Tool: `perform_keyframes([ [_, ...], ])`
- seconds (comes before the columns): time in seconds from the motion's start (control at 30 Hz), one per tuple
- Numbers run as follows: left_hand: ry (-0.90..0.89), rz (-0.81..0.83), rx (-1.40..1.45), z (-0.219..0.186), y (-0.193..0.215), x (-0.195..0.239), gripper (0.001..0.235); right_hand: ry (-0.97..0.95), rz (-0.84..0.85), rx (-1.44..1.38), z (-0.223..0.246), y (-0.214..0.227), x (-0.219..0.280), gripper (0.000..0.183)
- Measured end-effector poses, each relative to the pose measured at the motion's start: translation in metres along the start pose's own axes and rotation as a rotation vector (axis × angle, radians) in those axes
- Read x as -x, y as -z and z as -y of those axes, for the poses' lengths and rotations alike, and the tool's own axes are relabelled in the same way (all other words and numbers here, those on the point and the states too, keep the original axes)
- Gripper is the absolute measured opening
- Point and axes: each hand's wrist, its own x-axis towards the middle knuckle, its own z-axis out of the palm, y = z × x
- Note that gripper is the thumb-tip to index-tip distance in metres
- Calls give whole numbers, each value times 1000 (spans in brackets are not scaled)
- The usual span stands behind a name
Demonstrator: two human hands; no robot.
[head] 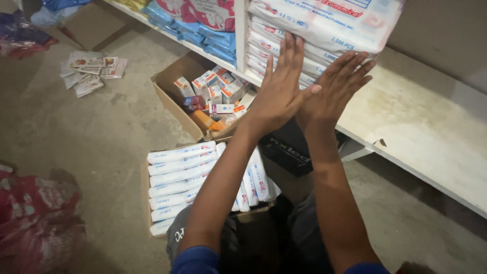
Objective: Organizes and stacks packs of plastic bags onto a low storage shelf.
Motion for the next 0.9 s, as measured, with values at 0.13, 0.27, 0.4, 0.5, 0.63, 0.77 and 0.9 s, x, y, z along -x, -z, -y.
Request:
perform_keyframes([
  [0.13,-5,-74,20,-6,-8,0,98,-46,22,14,2,5,1,94],
  [0.27,-14,-120,-29,-14,-9,-1,101,-93,57,52,2,4,5,90],
  [0.4,-27,-76,-123,-7,-12,-2,98,55,41,137,3,6,8,91],
  [0.5,-34,-55,-137,-7,-5,-1,95,53,111,100,6,7,7,87],
  [0.63,-22,-4,-151,-12,11,2,90,31,154,87,13,12,6,81],
  [0.77,-24,-2,-161,-17,26,8,89,-15,170,48,31,19,3,88],
  [0.9,80,-28,-167,-16,55,35,89,40,135,-120,70,32,7,84],
])
